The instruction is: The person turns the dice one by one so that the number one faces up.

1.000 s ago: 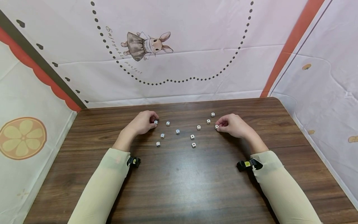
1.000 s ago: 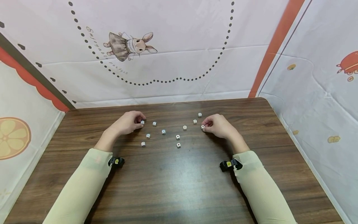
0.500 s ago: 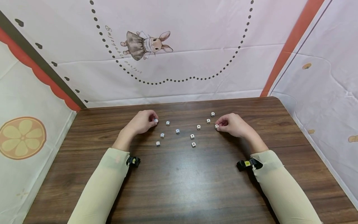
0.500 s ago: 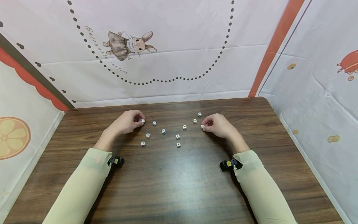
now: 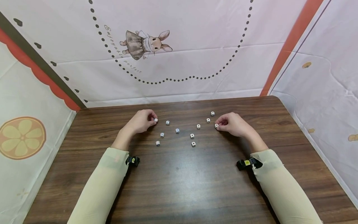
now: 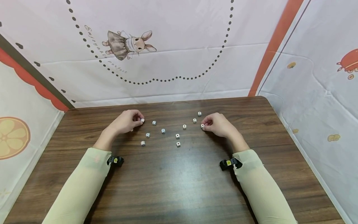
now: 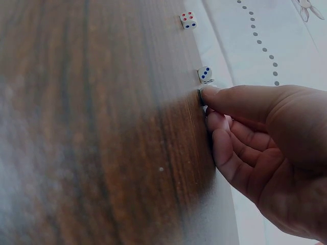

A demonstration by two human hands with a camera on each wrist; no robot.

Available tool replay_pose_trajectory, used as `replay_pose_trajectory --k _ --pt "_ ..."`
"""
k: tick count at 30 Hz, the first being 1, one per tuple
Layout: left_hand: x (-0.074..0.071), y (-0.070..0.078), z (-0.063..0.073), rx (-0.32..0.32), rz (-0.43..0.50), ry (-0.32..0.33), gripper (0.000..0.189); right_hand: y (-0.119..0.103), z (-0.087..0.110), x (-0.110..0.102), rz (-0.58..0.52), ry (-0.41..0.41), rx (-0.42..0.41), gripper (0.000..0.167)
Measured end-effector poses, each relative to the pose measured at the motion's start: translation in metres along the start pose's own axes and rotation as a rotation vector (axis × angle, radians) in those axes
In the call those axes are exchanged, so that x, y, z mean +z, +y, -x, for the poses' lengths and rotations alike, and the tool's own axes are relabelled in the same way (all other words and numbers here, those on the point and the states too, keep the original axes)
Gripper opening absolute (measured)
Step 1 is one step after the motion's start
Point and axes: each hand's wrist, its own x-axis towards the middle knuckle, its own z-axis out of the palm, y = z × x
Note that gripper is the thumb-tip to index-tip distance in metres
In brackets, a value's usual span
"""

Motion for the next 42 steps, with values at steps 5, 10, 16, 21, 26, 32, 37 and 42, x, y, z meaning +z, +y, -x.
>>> replay_pose_trajectory --k 5,10,16,21,26,32,37,42 --pt "-0.0002 -0.0009 0.0 -0.009 -0.008 -0.011 0.004 -0.0008 -0.0005 0.0002 -0.011 0.001 0.002 0.009" --pt "0.0001 -0.0011 -0.0006 -0.016 -0.018 -0.022 0.006 -0.0006 0.0001 -0.0001 -0.012 0.0 0.008 0.009" --pt "0.0009 -0.0029 -0.0011 -0.022 -0.027 -0.031 0.01 -0.0008 0.0 0.0 -0.01 0.0 0.007 0.009" --pt "0.0008 -0.0028 -0.0003 -0.026 -0.033 -0.03 0.018 -0.0006 -0.0001 0.0002 -0.007 0.002 0.002 0.01" --pt "-0.0008 -0.0017 0.0005 0.024 -0.03 -0.05 0.033 0.0004 0.0002 -0.0001 -0.001 0.0 0.007 0.01" --pt "-0.0013 -0.0004 -0.0001 0.085 -0.05 -0.096 0.036 0.0 0.0008 0.0008 -0.002 0.0 0.015 0.01" --pt "-0.0002 0.0008 -0.0001 0.087 -0.064 -0.092 0.025 0.0003 0.0006 0.0016 -0.007 0.0 0.012 0.01" --pt "-0.0003 0.0011 0.0013 0.044 -0.041 -0.08 0.016 -0.0007 0.0009 0.0005 -0.003 0.001 0.01 0.009"
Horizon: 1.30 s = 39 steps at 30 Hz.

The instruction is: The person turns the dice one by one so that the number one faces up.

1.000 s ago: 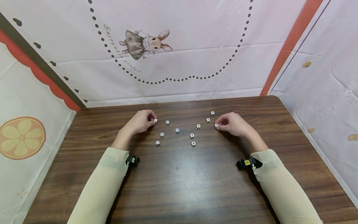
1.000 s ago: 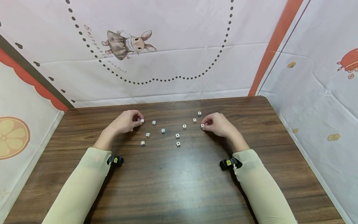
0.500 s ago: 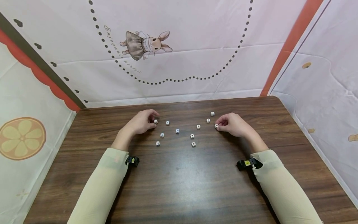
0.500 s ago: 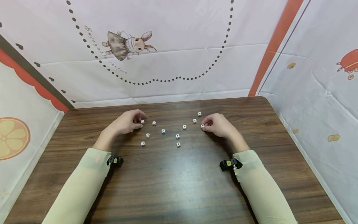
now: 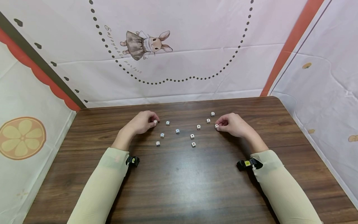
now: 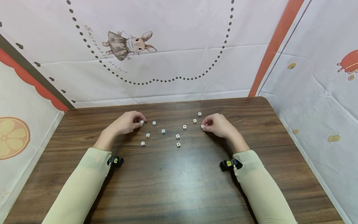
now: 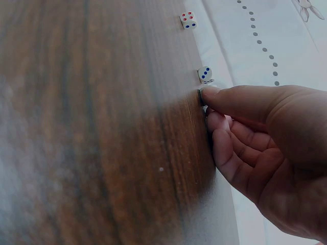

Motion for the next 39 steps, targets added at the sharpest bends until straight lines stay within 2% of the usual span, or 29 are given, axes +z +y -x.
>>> replay_pose_trajectory --k 17,23,31,39 --pt "-0.0012 -0.0051 0.0017 -0.041 0.089 0.049 0.008 -0.0007 -0.0004 -0.0002 -0.002 -0.003 -0.009 0.01" --pt "-0.0006 -0.0069 0.0013 -0.051 0.083 0.062 0.007 -0.0013 -0.0002 -0.0002 -0.003 -0.006 -0.004 0.01" --pt "-0.0016 -0.0067 0.0011 -0.072 0.107 0.037 0.008 -0.0004 -0.0007 -0.0006 0.0 -0.006 0.0 0.01" --pt "-0.003 -0.0054 0.0021 -0.09 0.081 0.014 0.01 0.0008 -0.0007 -0.0004 0.001 -0.006 0.002 0.009"
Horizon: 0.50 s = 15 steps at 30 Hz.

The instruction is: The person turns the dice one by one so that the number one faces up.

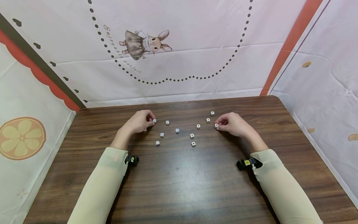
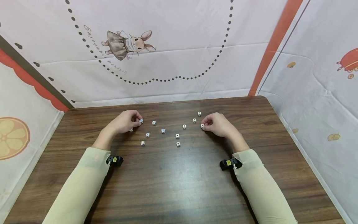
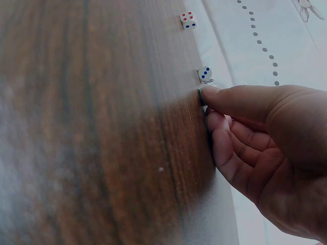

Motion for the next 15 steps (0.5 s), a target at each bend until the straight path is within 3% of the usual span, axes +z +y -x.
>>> replay_pose_trajectory --k 9,15 --pt "0.0009 0.0024 -0.003 0.052 -0.052 0.016 0.022 -0.0002 0.0 -0.0002 -0.006 0.001 -0.004 0.009" --pt "0.003 0.003 -0.0043 0.069 -0.08 0.023 0.018 -0.0009 0.0 0.0004 0.0 0.001 -0.002 0.009"
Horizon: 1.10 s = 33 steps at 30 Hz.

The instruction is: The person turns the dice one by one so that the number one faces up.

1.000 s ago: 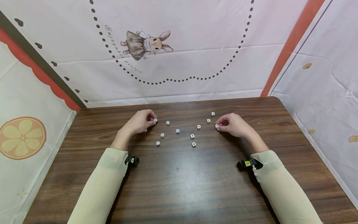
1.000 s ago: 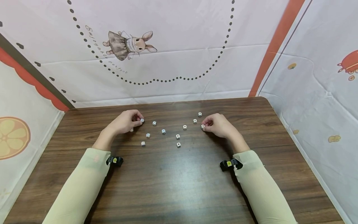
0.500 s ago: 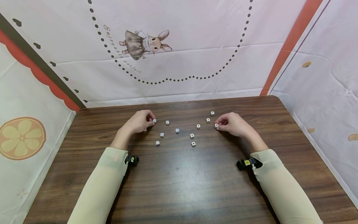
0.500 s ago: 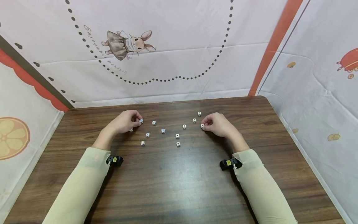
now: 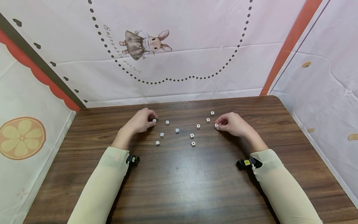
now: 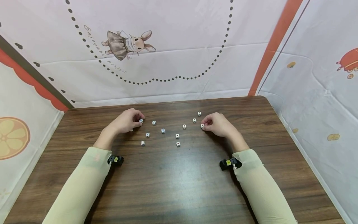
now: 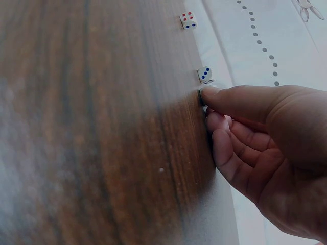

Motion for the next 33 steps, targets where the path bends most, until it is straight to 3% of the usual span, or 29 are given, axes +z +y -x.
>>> replay_pose_trajectory --k 5,17,25,33 --pt "-0.0003 0.0003 -0.0015 -0.015 -0.002 -0.001 0.012 0.0 0.0003 0.0 -0.007 -0.004 0.017 0.009" --pt "-0.0015 -0.0003 0.0016 -0.043 0.099 0.001 0.007 -0.0014 0.0021 -0.0011 0.006 -0.001 0.016 0.01" --pt "-0.0024 -0.0023 0.0007 -0.011 0.054 0.041 0.007 -0.001 0.0009 -0.0008 0.0 0.0 0.005 0.009" --pt "-0.0031 -0.0027 0.0017 -0.038 0.062 0.026 0.007 -0.0007 0.0001 -0.001 0.002 0.0 -0.001 0.009"
